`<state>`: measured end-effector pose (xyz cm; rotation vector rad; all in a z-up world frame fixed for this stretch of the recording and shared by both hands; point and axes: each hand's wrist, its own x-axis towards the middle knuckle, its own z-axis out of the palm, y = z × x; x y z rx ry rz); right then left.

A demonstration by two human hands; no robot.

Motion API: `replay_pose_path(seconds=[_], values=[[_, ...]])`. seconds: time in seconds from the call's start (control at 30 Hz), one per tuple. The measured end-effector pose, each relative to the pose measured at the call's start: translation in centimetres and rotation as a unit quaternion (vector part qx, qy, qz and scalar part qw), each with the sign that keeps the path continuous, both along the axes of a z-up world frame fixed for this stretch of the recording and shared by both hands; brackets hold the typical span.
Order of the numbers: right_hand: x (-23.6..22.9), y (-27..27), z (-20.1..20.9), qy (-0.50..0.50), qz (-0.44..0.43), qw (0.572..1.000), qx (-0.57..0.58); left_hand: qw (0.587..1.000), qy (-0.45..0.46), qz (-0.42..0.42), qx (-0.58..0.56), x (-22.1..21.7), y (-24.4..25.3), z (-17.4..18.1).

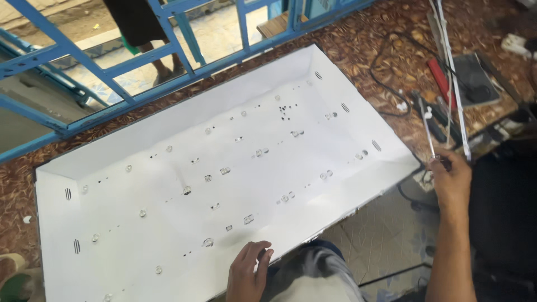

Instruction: The person uses a screwdriver to tighten screws into a white rectangular light fixture panel, securing multiple clear bulb sockets in place. The person works systematically across the panel, handling screws and the screwdriver to fasten each socket.

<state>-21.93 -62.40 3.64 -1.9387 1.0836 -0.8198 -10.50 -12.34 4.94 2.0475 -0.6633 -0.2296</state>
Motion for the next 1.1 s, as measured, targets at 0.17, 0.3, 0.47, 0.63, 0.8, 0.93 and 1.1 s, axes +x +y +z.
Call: replay_pose_path(seconds=[0.17, 0.3, 0.47, 0.63, 0.8, 0.93, 1.1], values=[[11.2, -2.3, -1.5, 0.076, 0.222, 0.97, -0.062, 0.998, 0.002, 0.053, -0.032, 1.5, -7.9, 1.0], [18.7, -1.4, -4.3, 0.143, 0.348, 0.925, -0.055, 0.994, 0.009, 0.072, -0.078, 1.7, -13.8, 1.5], [23.1, -0.4, -8.6, 0.162, 0.389, 0.897, -0.137, 0.992, 0.014, 0.097, -0.077, 0.7, -16.5, -0.1], [24.2, 3.0, -9.3, 0.154, 0.428, 0.877, -0.154, 0.986, 0.044, 0.156, -0.039, 0.2, -15.3, -1.6], [23.6, 5.0, -8.5, 0.138, 0.445, 0.87, -0.162, 0.985, 0.054, 0.159, -0.029, 1.2, -12.8, -0.5], [22.2, 5.8, -8.0, 0.145, 0.446, 0.874, -0.124, 0.988, 0.062, 0.141, -0.028, 2.0, -11.0, 1.2], [20.5, 5.8, -6.7, 0.158, 0.406, 0.9, -0.034, 0.995, 0.04, 0.091, -0.025, 2.9, -9.0, 0.8]])
